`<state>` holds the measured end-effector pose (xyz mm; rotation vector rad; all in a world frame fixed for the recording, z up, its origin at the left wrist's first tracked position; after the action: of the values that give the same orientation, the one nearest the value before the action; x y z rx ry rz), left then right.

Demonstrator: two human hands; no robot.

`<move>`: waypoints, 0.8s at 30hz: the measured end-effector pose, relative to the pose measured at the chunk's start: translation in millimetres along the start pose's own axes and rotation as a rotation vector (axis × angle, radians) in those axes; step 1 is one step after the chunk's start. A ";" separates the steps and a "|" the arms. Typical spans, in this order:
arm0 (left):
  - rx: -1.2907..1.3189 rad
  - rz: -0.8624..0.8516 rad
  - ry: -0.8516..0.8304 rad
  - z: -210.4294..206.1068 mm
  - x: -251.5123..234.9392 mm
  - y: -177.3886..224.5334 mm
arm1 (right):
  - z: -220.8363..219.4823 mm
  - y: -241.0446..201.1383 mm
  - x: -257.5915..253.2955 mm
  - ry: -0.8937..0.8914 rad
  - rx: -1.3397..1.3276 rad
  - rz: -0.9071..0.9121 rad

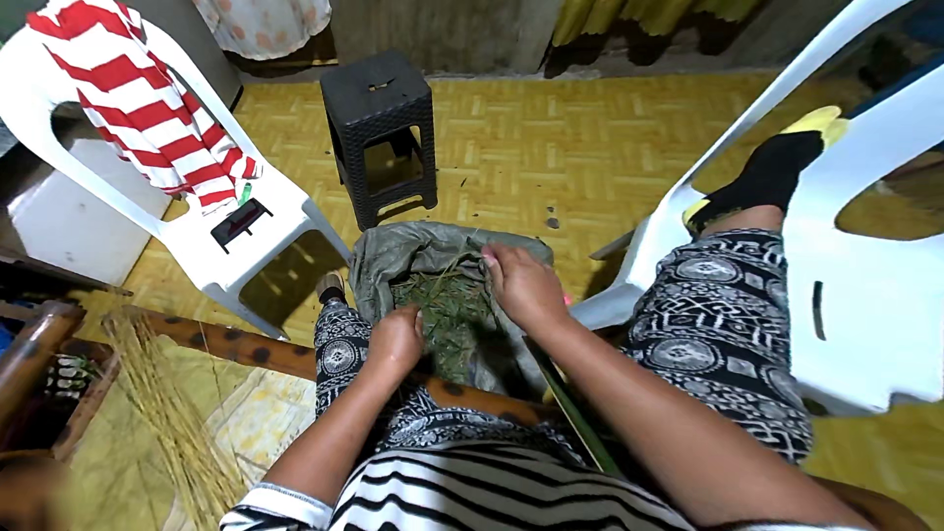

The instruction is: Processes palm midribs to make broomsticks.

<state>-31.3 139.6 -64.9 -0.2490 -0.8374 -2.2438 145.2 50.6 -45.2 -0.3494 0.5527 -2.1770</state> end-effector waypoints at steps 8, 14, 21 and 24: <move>0.340 0.026 -0.066 -1.4 -5.1 -3.1 | -31.1 -22.6 25.6 -0.167 -0.175 0.120; 0.384 0.031 -0.086 -1.9 0.9 -5.6 | -5.7 1.9 1.5 -0.021 -0.143 -0.003; 0.343 -0.033 -0.086 -5.1 -2.5 0.3 | -35.2 -9.4 14.1 -0.312 -1.077 -0.417; 0.340 -0.052 -0.113 -7.0 -1.5 -2.1 | -40.3 -7.2 13.5 -0.336 -1.257 -0.520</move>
<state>-31.1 137.1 -71.9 -0.1954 -1.2796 -2.1064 115.0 54.6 -75.7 -1.6186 1.7252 -1.8557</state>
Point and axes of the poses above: each hand's wrist, its own x-axis away from the middle knuckle, its own z-axis out of the back of the hand, y = z × x, the point moved 6 cm from there along -x, towards the middle knuckle, and after that the axes turned 5 degrees about -x, right-handed, at the moved point
